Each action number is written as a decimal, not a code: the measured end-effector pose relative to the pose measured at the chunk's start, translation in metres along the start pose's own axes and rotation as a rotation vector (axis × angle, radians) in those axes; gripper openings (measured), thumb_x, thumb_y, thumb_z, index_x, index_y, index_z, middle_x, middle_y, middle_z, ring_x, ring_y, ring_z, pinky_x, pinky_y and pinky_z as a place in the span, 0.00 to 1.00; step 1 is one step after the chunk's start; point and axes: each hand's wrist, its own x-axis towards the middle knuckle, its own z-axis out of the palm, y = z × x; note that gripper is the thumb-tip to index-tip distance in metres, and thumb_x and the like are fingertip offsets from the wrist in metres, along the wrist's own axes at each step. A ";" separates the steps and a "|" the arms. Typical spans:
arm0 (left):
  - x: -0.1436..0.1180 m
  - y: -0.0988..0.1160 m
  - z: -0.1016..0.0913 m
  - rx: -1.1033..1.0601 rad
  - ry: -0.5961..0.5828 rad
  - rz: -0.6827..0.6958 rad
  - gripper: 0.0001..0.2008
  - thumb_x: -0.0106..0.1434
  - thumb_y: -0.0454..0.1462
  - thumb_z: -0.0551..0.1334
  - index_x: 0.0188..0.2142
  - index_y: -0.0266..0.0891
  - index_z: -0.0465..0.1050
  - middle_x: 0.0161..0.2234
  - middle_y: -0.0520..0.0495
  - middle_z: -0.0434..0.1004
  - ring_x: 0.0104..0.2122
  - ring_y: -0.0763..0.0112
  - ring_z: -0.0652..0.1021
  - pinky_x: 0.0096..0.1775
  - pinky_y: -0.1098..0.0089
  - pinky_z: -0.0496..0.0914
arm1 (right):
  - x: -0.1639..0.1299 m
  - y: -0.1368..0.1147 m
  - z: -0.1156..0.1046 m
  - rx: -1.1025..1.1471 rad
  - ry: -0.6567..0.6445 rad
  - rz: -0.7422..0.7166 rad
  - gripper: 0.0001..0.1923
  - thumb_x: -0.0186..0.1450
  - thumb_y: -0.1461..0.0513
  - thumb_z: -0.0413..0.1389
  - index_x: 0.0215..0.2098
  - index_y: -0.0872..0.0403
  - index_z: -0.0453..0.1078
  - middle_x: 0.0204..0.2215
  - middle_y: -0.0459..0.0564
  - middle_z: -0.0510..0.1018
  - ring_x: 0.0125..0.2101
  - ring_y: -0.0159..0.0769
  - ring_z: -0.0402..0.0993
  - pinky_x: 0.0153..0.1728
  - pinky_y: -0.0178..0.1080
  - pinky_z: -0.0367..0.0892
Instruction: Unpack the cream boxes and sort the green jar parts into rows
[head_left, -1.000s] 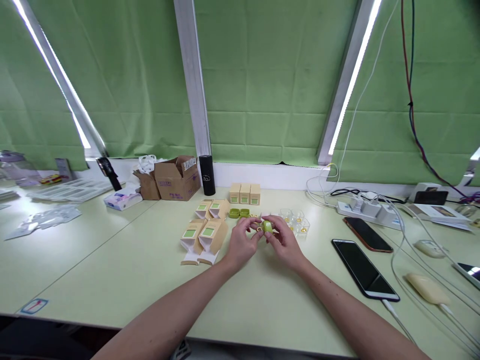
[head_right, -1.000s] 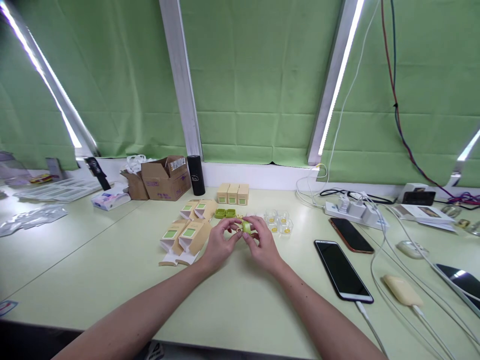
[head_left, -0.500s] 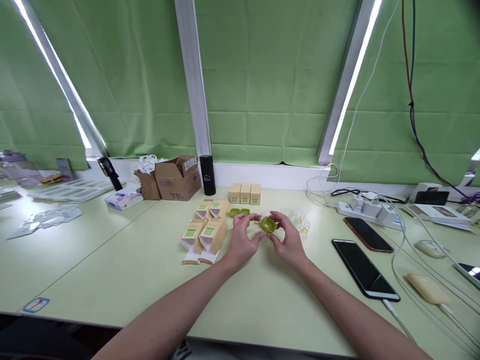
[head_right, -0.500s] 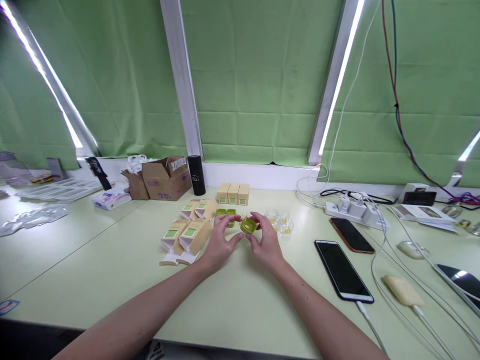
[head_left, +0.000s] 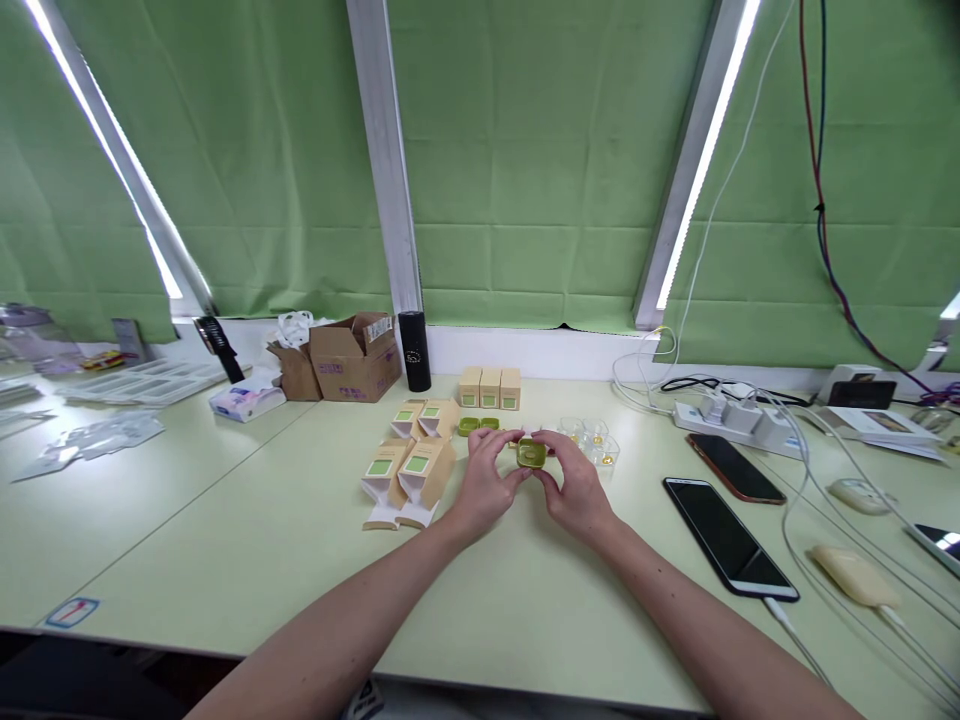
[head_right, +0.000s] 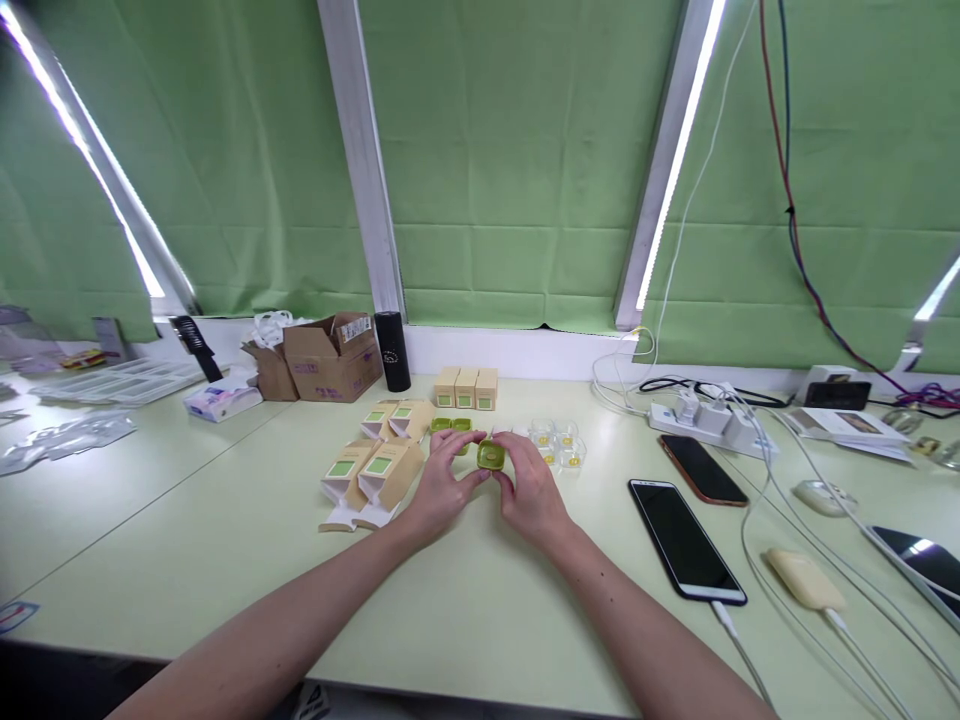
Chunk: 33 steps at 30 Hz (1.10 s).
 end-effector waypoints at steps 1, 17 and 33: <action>0.000 0.000 0.000 0.005 -0.002 0.000 0.23 0.58 0.31 0.71 0.53 0.45 0.77 0.49 0.45 0.78 0.55 0.55 0.67 0.59 0.52 0.67 | 0.000 0.001 0.001 -0.001 0.007 -0.006 0.26 0.67 0.70 0.52 0.61 0.47 0.63 0.56 0.56 0.76 0.58 0.49 0.72 0.55 0.55 0.75; -0.002 0.002 -0.001 0.101 0.009 0.112 0.21 0.59 0.28 0.69 0.51 0.45 0.75 0.48 0.45 0.78 0.56 0.55 0.67 0.58 0.51 0.68 | 0.004 -0.005 -0.006 -0.134 0.120 -0.052 0.14 0.69 0.67 0.54 0.51 0.48 0.74 0.46 0.56 0.76 0.47 0.48 0.73 0.45 0.53 0.76; -0.005 0.005 -0.001 0.209 -0.015 0.272 0.21 0.59 0.29 0.69 0.52 0.44 0.74 0.49 0.43 0.77 0.55 0.52 0.67 0.57 0.47 0.68 | 0.004 -0.004 -0.006 -0.295 0.151 -0.078 0.13 0.67 0.69 0.57 0.40 0.46 0.80 0.36 0.53 0.74 0.40 0.45 0.66 0.34 0.45 0.70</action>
